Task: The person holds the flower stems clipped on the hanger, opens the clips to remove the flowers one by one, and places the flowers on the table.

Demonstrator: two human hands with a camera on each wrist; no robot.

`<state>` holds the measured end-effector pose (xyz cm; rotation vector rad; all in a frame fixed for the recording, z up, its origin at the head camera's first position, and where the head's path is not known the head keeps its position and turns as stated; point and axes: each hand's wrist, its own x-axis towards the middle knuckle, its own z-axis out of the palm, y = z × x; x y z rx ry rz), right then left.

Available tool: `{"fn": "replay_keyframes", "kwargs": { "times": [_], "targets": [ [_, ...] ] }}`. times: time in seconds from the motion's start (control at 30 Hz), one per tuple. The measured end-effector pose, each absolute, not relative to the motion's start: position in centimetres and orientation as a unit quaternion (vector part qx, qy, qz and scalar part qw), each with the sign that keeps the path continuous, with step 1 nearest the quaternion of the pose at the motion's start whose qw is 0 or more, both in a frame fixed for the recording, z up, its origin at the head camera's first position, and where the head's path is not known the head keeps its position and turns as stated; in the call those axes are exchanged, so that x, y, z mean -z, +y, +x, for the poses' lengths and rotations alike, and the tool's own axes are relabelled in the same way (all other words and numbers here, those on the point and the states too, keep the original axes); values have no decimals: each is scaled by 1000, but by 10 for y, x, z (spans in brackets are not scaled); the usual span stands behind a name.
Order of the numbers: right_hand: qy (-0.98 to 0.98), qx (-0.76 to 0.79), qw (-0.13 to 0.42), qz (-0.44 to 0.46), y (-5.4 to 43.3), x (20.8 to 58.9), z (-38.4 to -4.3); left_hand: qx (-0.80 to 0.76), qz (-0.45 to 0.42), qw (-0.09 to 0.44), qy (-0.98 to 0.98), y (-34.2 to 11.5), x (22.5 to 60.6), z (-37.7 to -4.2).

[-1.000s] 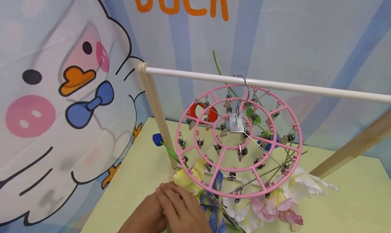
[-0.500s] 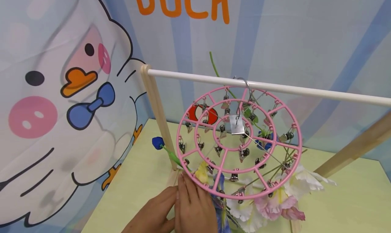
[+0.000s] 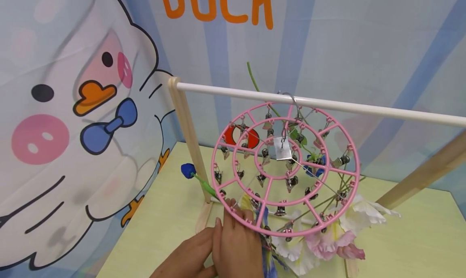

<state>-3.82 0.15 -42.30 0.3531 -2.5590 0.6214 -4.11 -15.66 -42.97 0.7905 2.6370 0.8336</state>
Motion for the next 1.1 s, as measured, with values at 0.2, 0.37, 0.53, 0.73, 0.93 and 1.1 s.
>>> {"fn": "replay_keyframes", "kwargs": {
  "times": [0.2, 0.37, 0.53, 0.73, 0.93, 1.1],
  "targets": [
    [-954, -227, 174, 87, -3, 413, -43, -276, 273, 130, 912, -158, 427, -40],
    [-962, -214, 156, 72, -3, 411, -45, -273, 278, 120, 913, -159, 425, -41],
    [-959, -210, 174, 74, -2, 412, -47, -280, 262, 120, 916, -160, 424, -42],
    [-957, -212, 185, 76, -1, 412, -46, -283, 250, 115, 919, -165, 423, -42],
    [-959, -219, 165, 70, -1, 410, -44, -293, 175, 155, 927, -167, 424, -45],
    [-954, -231, 173, 82, 0, 410, -43, -311, 128, 121, 934, -169, 427, -44]
  ]
}}
